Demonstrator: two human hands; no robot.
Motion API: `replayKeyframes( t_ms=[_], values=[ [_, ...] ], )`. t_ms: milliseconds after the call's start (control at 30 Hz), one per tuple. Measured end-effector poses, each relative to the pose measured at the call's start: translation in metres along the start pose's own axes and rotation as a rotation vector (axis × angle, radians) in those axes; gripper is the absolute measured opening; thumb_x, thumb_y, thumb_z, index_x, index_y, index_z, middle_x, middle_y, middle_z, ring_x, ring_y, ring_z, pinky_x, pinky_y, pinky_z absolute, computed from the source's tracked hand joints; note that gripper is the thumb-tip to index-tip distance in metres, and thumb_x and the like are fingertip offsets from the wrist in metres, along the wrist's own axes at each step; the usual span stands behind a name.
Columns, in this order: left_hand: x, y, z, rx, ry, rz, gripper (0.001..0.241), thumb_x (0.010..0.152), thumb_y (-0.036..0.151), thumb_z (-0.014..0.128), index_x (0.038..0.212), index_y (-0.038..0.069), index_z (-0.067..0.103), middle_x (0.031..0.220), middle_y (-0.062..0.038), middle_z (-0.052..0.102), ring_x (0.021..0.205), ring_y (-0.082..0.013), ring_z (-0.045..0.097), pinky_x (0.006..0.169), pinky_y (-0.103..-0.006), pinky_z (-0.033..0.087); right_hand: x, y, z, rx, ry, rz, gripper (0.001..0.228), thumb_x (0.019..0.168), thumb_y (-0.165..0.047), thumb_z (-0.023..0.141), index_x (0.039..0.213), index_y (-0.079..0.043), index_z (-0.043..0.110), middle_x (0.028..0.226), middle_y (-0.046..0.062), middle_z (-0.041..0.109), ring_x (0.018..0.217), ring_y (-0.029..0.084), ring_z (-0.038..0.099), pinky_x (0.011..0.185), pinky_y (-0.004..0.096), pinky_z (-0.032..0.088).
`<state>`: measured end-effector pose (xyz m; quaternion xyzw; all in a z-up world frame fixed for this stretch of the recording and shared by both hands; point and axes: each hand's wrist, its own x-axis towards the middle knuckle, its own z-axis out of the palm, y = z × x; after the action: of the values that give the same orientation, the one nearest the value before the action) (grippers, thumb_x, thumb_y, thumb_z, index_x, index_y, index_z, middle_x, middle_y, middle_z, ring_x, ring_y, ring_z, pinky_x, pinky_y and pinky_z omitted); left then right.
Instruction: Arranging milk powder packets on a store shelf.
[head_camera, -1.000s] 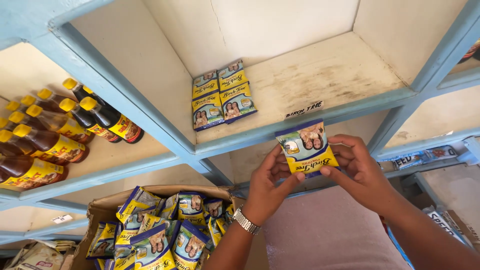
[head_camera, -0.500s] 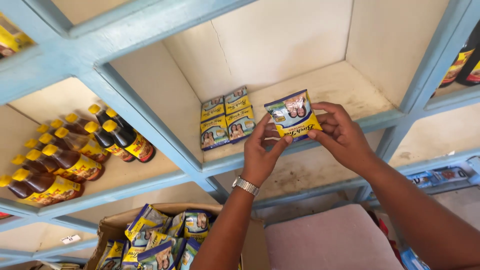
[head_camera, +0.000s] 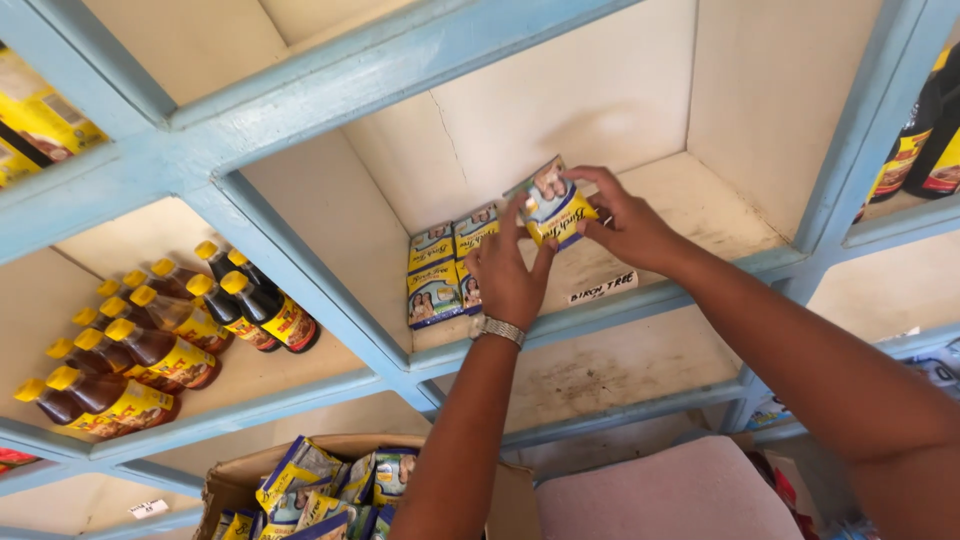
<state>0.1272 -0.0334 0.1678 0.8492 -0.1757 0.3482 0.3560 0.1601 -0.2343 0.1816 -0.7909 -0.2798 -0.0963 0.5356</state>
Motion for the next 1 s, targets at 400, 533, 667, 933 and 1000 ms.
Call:
replayKeyframes(
  t_ms=[400, 533, 667, 933, 1000],
  values=[
    [-0.016, -0.02, 0.018, 0.418, -0.029, 0.007, 0.037, 0.088, 0.031, 0.073, 0.122, 0.018, 0.073, 0.107, -0.006, 0.073, 0.116, -0.0269, 0.058, 0.109, -0.0568, 0.024, 0.06, 0.074, -0.009, -0.345, -0.42, 0.188, 0.056, 0.095, -0.033, 0.065, 0.144, -0.02, 0.044, 0.102, 0.015, 0.075, 0.095, 0.025, 0.072, 0.084, 0.039, 0.054],
    [-0.014, -0.011, 0.012, 0.371, 0.027, 0.047, 0.03, 0.086, 0.033, 0.075, 0.113, 0.019, 0.077, 0.114, -0.006, 0.07, 0.118, -0.0266, 0.057, 0.107, -0.0566, 0.024, 0.078, 0.077, -0.016, -0.45, -0.435, 0.171, 0.05, 0.092, -0.033, 0.069, 0.139, -0.023, 0.056, 0.104, 0.011, 0.073, 0.096, 0.024, 0.07, 0.085, 0.039, 0.054],
    [-0.011, -0.003, 0.008, 0.281, 0.009, 0.076, 0.032, 0.083, 0.033, 0.078, 0.111, 0.018, 0.077, 0.114, -0.004, 0.068, 0.114, -0.0246, 0.058, 0.106, -0.0546, 0.026, 0.091, 0.071, -0.015, -0.419, -0.367, 0.05, 0.034, 0.093, -0.031, 0.069, 0.124, -0.018, 0.069, 0.102, 0.009, 0.071, 0.093, 0.022, 0.068, 0.082, 0.036, 0.055],
    [-0.012, -0.016, 0.016, 0.304, -0.051, 0.03, 0.017, 0.088, 0.017, 0.071, 0.103, 0.019, 0.079, 0.107, 0.002, 0.074, 0.111, -0.0213, 0.062, 0.108, -0.0532, 0.028, 0.083, 0.095, 0.005, -0.372, -0.264, -0.065, 0.024, 0.092, -0.025, 0.068, 0.111, -0.015, 0.078, 0.109, 0.007, 0.069, 0.093, 0.021, 0.068, 0.082, 0.034, 0.056],
    [-0.012, -0.013, 0.015, 0.33, -0.024, 0.053, 0.02, 0.088, 0.014, 0.069, 0.106, 0.018, 0.079, 0.109, 0.001, 0.074, 0.11, -0.0223, 0.062, 0.106, -0.0555, 0.027, 0.083, 0.101, 0.007, -0.333, -0.239, -0.151, 0.025, 0.096, -0.028, 0.067, 0.114, -0.012, 0.075, 0.111, 0.008, 0.067, 0.099, 0.021, 0.067, 0.086, 0.034, 0.055]
  ],
)
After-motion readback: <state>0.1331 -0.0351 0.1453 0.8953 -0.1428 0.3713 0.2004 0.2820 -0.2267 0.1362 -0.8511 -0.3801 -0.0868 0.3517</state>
